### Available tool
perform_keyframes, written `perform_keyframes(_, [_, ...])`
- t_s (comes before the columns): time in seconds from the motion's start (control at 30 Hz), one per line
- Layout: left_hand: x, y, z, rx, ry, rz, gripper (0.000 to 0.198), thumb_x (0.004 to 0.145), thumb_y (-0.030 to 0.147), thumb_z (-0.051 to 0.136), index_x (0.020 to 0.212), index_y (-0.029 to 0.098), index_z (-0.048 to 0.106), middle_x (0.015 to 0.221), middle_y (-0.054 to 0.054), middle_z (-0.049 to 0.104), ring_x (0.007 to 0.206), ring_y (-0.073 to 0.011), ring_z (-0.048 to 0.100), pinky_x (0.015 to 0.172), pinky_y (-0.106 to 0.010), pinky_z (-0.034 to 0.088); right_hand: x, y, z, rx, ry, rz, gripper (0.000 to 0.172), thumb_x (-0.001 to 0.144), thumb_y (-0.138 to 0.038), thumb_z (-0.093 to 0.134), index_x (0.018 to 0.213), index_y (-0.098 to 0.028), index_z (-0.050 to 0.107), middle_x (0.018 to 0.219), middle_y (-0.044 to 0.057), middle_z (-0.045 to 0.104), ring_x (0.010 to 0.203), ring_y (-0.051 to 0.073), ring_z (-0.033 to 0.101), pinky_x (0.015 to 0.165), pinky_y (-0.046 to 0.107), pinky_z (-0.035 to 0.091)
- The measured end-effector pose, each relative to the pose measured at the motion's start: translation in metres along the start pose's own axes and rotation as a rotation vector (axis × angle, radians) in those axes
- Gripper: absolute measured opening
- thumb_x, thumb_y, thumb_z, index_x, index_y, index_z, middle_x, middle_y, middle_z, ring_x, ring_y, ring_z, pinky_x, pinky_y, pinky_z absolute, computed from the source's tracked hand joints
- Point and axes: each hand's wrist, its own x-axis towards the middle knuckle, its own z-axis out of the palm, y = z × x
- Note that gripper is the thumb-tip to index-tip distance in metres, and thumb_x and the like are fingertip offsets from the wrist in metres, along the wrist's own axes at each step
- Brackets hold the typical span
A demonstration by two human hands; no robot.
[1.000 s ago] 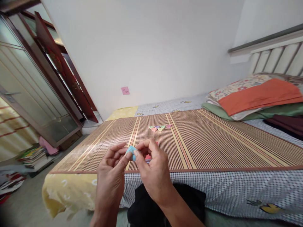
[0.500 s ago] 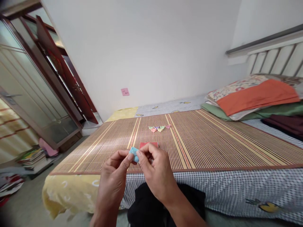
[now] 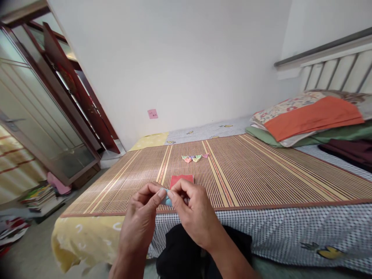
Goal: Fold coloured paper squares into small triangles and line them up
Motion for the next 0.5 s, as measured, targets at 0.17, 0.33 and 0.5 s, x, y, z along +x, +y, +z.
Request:
perform_keyframes(0.17, [0.0009,-0.0098,0.0022,-0.098,0.019,-0.061,0.020,0.083,0.030,0.079,0.075,0.016,0.068,0.070,0.000,0.064,0.069,-0.0125,0.056,0.069,-0.024,0.045,-0.0025,0.0048,0.0011,0.043,0.039,0.026,0.031,0.099,-0.037,0.057,0.075,-0.019,0.057,0.066,-0.004,0.048,0.058,0.011,0.040,0.052,0.026,0.033])
perform_keyframes(0.33, [0.0027,-0.0081,-0.0021,-0.027,-0.083,-0.103,0.021,0.081,0.029,0.082,0.073,0.015,0.069,0.070,0.000,0.063,0.067,-0.0120,0.053,0.066,-0.024,0.043,-0.0023,0.0054,-0.0011,-0.006,0.033,0.026,0.032,0.101,-0.036,0.052,0.073,-0.020,0.054,0.065,-0.004,0.045,0.058,0.012,0.038,0.052,0.027,0.031])
perform_keyframes(0.5, [0.0021,-0.0084,0.0047,-0.164,0.018,-0.088,0.017,0.081,0.026,0.079,0.070,0.017,0.070,0.070,0.001,0.063,0.072,-0.0128,0.054,0.075,-0.025,0.045,-0.0002,0.0056,0.0023,0.070,-0.007,0.056,0.027,0.098,-0.036,0.059,0.077,-0.019,0.055,0.070,-0.004,0.048,0.064,0.013,0.043,0.059,0.027,0.037])
